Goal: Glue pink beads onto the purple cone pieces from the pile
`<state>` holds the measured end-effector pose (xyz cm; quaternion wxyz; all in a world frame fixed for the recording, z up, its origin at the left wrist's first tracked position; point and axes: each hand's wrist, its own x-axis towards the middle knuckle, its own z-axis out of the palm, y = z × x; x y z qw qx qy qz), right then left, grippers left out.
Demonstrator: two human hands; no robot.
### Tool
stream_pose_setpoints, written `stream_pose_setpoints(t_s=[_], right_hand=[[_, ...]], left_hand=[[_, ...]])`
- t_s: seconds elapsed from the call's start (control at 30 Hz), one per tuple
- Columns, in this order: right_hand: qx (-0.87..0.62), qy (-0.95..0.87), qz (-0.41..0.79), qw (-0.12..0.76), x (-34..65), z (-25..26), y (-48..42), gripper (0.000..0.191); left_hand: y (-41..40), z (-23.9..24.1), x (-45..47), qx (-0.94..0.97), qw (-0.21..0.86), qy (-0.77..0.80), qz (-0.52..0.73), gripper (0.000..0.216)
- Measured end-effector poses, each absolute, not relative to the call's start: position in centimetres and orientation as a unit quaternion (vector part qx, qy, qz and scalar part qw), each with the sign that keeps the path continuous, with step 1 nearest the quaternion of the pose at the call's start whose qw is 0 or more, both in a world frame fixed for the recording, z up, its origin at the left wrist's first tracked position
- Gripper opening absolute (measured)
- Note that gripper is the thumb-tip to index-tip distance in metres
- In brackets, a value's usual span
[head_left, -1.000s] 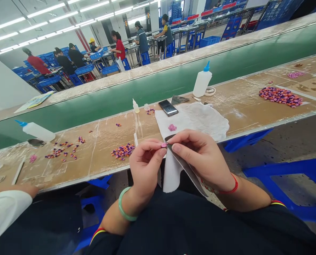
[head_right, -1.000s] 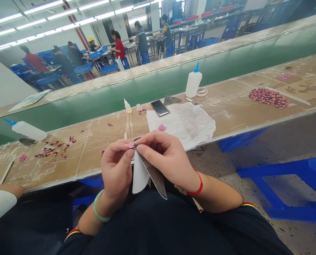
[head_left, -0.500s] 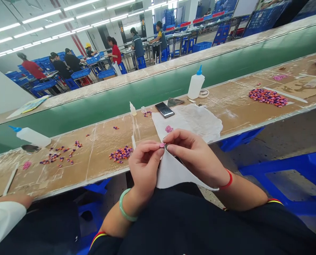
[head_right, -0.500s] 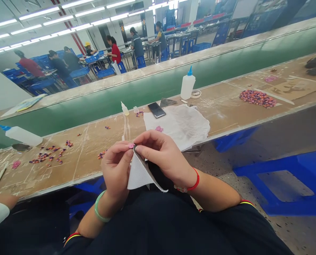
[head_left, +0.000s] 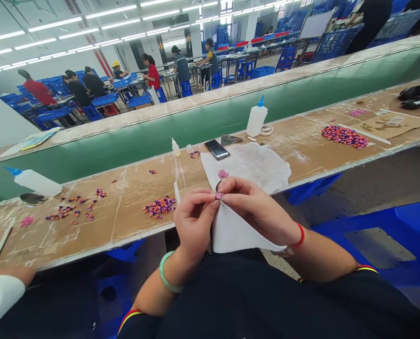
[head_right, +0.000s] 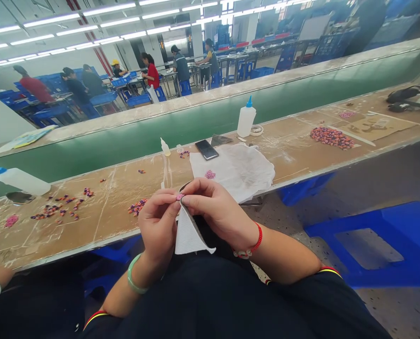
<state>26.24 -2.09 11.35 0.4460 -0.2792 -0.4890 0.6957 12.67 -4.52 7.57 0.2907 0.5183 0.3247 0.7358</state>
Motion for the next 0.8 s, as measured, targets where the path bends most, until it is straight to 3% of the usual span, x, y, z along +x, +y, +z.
stream_pose_setpoints(t_s=[0.8], right_hand=[[-0.276,-0.416,0.751,0.432,26.1,9.7,-1.8,0.020]], left_hand=[[-4.4,7.5,11.8,0.441,0.503,0.323,0.670,0.023]])
